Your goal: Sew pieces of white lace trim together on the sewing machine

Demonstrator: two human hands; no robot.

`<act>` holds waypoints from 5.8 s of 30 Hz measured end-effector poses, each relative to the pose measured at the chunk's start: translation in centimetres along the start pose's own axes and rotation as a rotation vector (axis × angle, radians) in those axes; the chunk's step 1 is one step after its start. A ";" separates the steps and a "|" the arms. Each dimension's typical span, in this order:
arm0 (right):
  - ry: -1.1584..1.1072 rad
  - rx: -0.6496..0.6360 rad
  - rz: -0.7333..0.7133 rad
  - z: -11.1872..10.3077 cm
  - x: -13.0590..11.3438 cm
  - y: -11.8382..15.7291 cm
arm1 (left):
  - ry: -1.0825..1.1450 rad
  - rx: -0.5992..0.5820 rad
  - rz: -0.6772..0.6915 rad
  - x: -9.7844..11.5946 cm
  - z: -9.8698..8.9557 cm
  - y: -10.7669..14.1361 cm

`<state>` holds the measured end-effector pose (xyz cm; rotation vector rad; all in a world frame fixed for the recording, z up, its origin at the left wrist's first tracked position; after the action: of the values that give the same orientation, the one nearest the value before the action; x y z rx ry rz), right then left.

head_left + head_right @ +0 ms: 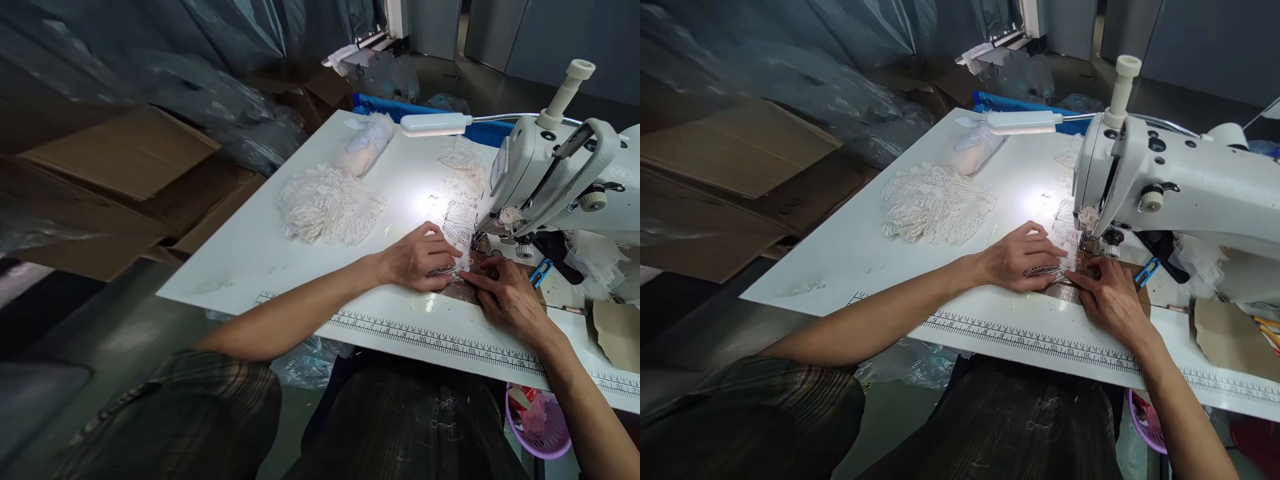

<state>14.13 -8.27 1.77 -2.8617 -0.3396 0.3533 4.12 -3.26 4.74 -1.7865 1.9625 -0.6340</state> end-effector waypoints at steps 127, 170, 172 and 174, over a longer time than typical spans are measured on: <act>0.005 -0.024 0.136 0.3 0.7 -0.8 | 0.031 -0.228 -0.005 -2.1 3.0 -1.2; -0.158 0.054 0.123 -0.9 2.1 -1.4 | 0.336 0.062 -0.292 -5.3 1.5 -1.6; -0.067 0.030 0.090 -0.4 1.6 -1.5 | 0.331 0.056 -0.257 -4.9 1.5 -1.7; -0.017 0.023 0.059 -0.2 1.2 -1.6 | 0.297 0.022 -0.197 -4.2 1.8 -1.8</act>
<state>14.99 -6.49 2.13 -2.8522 -0.2523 0.3902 7.03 0.72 4.32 -1.9825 1.9647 -1.0338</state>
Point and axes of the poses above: each hand's wrist, its own y-axis away from the middle knuckle, its own z-axis out of the palm, x = y × z, the point moved 10 cm from there along -y, towards the middle knuckle, and after that the axes turned 5 degrees about z, right-handed, at the moved point
